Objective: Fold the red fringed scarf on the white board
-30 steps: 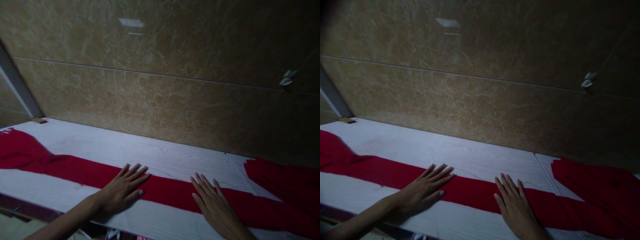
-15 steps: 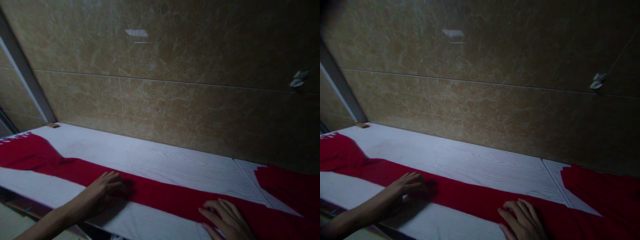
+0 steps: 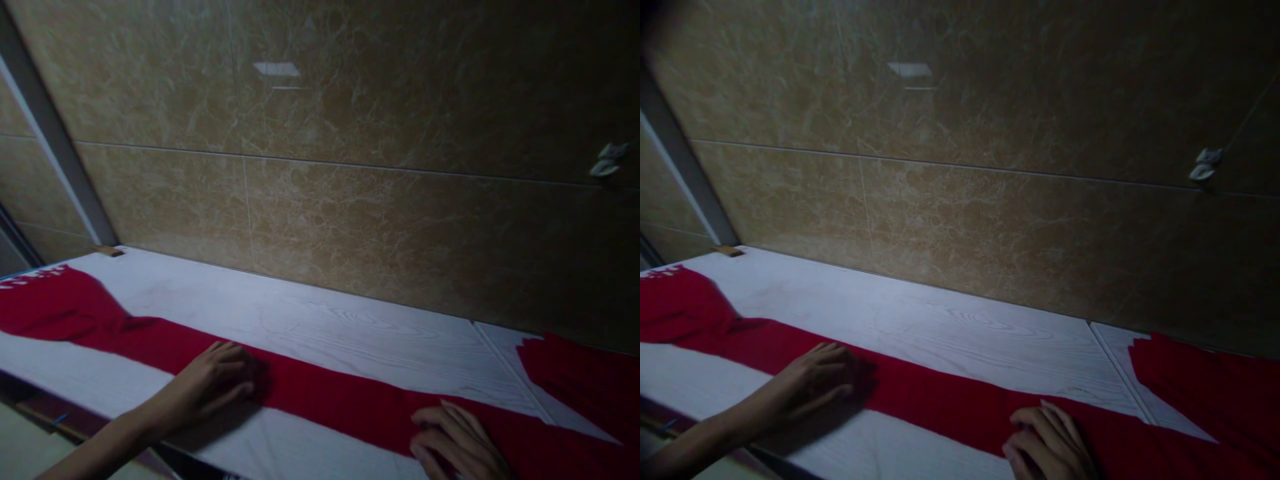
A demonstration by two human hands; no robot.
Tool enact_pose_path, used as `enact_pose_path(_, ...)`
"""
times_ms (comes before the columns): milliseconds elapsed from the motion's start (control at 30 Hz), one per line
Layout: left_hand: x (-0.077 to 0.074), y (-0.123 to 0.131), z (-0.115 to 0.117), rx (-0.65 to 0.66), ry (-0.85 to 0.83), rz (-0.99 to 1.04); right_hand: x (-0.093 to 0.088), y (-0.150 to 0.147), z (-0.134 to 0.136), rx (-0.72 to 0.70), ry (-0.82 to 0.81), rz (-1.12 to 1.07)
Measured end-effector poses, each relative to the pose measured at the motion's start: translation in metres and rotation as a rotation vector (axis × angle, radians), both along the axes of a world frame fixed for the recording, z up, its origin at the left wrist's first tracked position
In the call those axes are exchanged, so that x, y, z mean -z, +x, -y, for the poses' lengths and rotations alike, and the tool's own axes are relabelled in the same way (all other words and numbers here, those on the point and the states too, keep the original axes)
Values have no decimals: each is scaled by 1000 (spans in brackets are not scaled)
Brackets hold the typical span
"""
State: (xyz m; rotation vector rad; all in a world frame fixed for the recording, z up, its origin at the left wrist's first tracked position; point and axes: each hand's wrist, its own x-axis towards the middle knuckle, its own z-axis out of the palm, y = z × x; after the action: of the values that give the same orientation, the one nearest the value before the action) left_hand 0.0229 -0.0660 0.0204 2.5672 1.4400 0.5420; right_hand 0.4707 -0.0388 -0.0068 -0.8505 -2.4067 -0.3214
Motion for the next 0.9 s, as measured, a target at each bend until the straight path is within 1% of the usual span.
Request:
enact_pose_path(100,-13,17,-20,5,-71,61,-5,-26,-15,134,-247,-82)
enact_pose_path(200,-16,35,-41,50,-123,20,-14,-61,-31,245,-505,-2)
enact_pose_path(267,-16,43,-51,42,-204,0,-20,-77,-37,244,-626,59)
enact_pose_path(333,-17,46,-57,12,-340,75,-23,-84,-41,198,-706,53)
enact_pose_path(400,-19,44,-63,1,-533,195,-25,-83,-45,151,-789,10)
enact_pose_path(467,-21,41,-71,14,-703,279,-26,-79,-50,145,-925,-37)
enact_pose_path(533,-22,37,-79,48,-795,319,-27,-76,-56,139,-1063,-68)
enact_pose_path(567,-22,36,-83,63,-808,332,-27,-75,-59,128,-1103,-76)
enact_pose_path(667,-21,34,-90,112,-805,336,-27,-75,-65,72,-1087,-57)
enact_pose_path(767,-19,35,-90,135,-785,331,-24,-77,-66,74,-1078,-66)
enact_pose_path(833,-17,37,-90,106,-720,293,-20,-78,-66,121,-1056,-105)
enact_pose_path(900,-16,37,-89,24,-618,182,-17,-78,-63,195,-986,-123)
